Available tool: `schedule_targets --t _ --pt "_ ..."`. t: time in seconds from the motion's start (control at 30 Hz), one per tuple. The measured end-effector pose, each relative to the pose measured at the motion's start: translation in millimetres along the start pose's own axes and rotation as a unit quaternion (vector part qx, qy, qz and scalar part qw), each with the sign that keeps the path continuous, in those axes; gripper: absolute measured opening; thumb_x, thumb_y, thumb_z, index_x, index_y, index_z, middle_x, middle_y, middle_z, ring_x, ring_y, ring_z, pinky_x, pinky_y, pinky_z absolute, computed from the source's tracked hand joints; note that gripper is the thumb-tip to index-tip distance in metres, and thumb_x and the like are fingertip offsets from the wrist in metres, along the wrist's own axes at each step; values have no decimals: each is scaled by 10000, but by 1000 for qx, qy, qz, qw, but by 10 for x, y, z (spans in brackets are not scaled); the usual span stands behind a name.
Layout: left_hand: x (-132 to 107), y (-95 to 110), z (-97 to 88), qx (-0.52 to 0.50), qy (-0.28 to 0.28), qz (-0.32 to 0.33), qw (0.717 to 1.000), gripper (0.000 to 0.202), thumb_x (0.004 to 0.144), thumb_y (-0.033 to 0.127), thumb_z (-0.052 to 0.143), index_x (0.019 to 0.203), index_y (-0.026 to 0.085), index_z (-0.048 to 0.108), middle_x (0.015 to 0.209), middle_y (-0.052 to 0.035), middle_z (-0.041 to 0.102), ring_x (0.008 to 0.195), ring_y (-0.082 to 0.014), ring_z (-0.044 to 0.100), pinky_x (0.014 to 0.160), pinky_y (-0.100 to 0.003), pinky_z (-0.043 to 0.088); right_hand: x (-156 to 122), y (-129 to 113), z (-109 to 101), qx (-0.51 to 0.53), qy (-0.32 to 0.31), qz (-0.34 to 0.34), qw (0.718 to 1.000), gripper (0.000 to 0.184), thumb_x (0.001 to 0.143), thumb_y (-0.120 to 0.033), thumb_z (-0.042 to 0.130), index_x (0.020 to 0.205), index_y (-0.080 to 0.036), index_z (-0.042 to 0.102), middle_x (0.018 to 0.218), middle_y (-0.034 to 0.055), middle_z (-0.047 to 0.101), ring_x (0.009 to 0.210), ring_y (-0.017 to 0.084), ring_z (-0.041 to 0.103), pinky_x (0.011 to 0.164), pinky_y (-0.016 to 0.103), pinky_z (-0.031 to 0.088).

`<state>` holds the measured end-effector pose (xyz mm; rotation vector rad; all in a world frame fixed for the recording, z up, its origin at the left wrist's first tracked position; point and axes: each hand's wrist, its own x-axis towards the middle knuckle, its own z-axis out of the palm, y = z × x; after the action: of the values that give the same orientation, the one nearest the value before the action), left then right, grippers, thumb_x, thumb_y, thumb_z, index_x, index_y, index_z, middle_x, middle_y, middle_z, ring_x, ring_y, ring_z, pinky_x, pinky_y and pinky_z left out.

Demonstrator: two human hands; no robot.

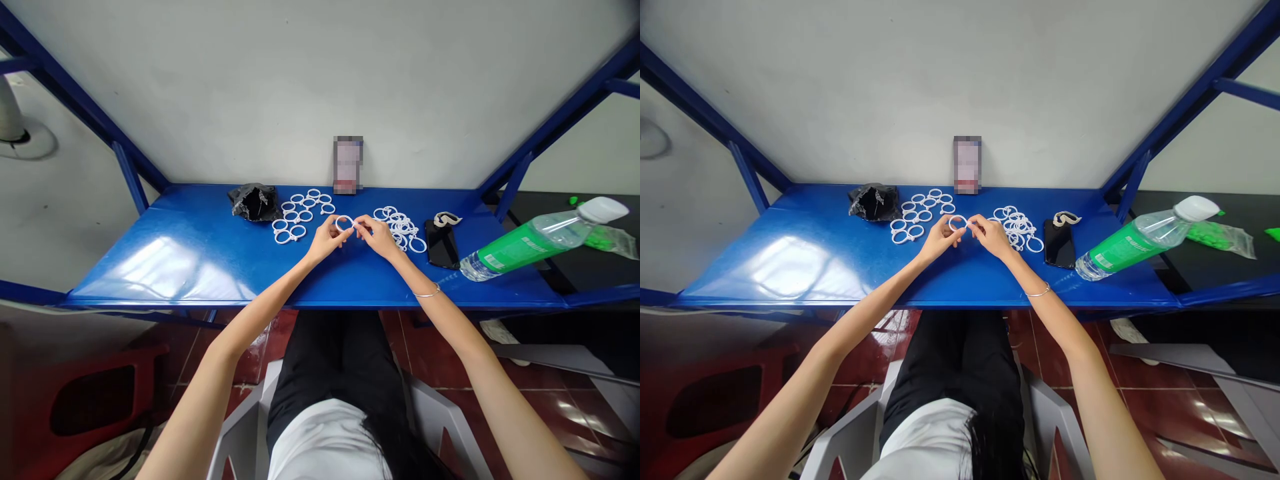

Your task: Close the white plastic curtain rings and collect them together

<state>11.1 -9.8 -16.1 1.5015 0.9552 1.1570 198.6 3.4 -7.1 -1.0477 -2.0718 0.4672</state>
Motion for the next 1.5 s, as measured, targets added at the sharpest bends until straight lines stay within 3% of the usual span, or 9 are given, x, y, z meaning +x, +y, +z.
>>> schedule_targets --t 0.17,0.6,0.8,1.0,1.23,1.5 --pt "-9 -15 -1 43 7 15 999 575 784 544 705 1179 157 551 671 24 610 531 -92 562 524 -195 476 -1 -1 3 2 7 -3 1000 366 984 -536 426 955 -224 615 649 -7 646 553 152 610 609 267 468" --pt "-13 9 -20 142 21 64 988 507 815 503 681 1174 164 567 667 32 583 510 -80 509 504 -184 405 0 13 13 -2 34 -18 999 344 991 -505 432 987 -227 634 638 -8 651 541 149 606 608 271 473" --pt "-9 -17 -23 200 20 117 973 544 866 468 640 1306 184 492 811 4 616 515 -72 502 548 -205 438 -7 6 16 -17 50 -20 998 335 985 -482 458 995 -219 665 626 0 660 544 164 616 612 285 474" --pt "4 -35 -35 245 47 145 957 503 860 519 644 1219 180 549 951 -47 643 577 -83 522 591 -226 477 -12 0 15 -36 47 -28 998 335 992 -468 451 1051 -224 673 654 1 679 575 163 627 616 275 469" --pt "6 -36 -33 245 51 155 956 496 850 537 649 1174 168 585 912 -40 629 597 -95 515 598 -230 470 -17 -26 0 -15 32 -23 999 305 992 -459 453 1079 -231 635 663 -3 671 594 169 642 632 284 479" --pt "-5 -2 -34 253 41 142 956 463 848 526 649 1153 180 608 887 -32 621 619 -104 509 608 -226 454 -19 -6 20 13 39 -13 999 285 979 -481 474 972 -228 607 645 -8 665 577 167 637 613 289 479"
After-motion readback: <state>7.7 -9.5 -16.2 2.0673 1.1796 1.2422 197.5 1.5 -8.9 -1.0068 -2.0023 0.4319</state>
